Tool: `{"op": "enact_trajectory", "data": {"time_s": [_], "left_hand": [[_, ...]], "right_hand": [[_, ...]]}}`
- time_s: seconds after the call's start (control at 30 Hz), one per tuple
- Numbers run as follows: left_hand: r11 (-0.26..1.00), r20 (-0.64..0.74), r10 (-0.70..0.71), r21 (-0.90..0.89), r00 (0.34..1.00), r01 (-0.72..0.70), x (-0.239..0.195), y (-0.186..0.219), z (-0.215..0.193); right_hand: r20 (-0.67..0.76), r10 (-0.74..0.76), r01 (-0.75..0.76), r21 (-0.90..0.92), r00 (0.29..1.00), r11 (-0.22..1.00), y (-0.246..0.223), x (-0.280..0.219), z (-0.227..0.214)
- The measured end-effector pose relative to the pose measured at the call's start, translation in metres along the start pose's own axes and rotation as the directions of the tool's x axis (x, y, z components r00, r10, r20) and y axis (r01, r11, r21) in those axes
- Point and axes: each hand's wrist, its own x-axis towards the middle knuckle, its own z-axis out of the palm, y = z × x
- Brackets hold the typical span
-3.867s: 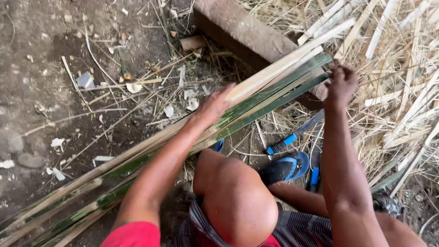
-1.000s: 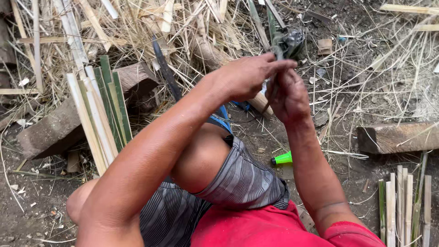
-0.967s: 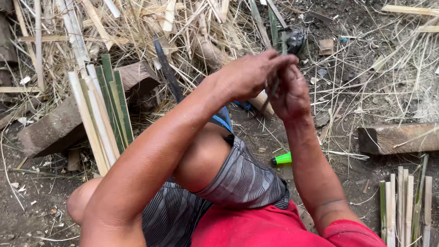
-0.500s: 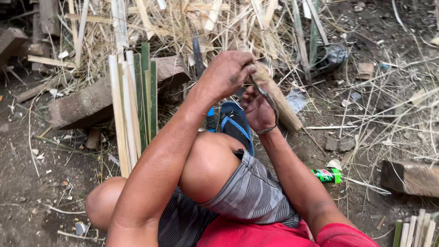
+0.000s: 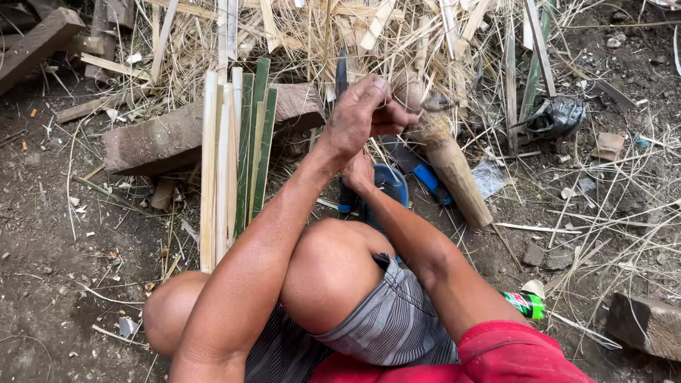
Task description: The person splits long green bamboo stalks into thin strips using a machete and a wooden block as a guide. After splitting, the person gathers the strips and ties them together with a rubber band.
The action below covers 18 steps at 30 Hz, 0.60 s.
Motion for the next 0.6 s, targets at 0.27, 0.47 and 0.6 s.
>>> {"op": "enact_trajectory", "data": {"time_s": [0.27, 0.47, 0.6], "left_hand": [[0.305, -0.107, 0.230, 0.952, 0.967, 0.032, -0.003, -0.008, -0.034], [0.156, -0.296, -0.105, 0.938, 0.949, 0.310, 0.016, -0.028, -0.051], [0.243, -0.224, -0.011, 0.945, 0.975, 0.220, 0.038, -0.034, -0.065]], "right_hand": [[-0.253, -0.240, 0.339, 0.499, 0.937, 0.798, -0.011, -0.047, -0.076], [-0.052, 0.191, -0.173, 0.239, 0.980, 0.955, -0.002, -0.057, -0.194], [-0.182, 0.061, -0.070, -0.039, 0.981, 0.997, 0.018, -0.039, -0.243]]}}
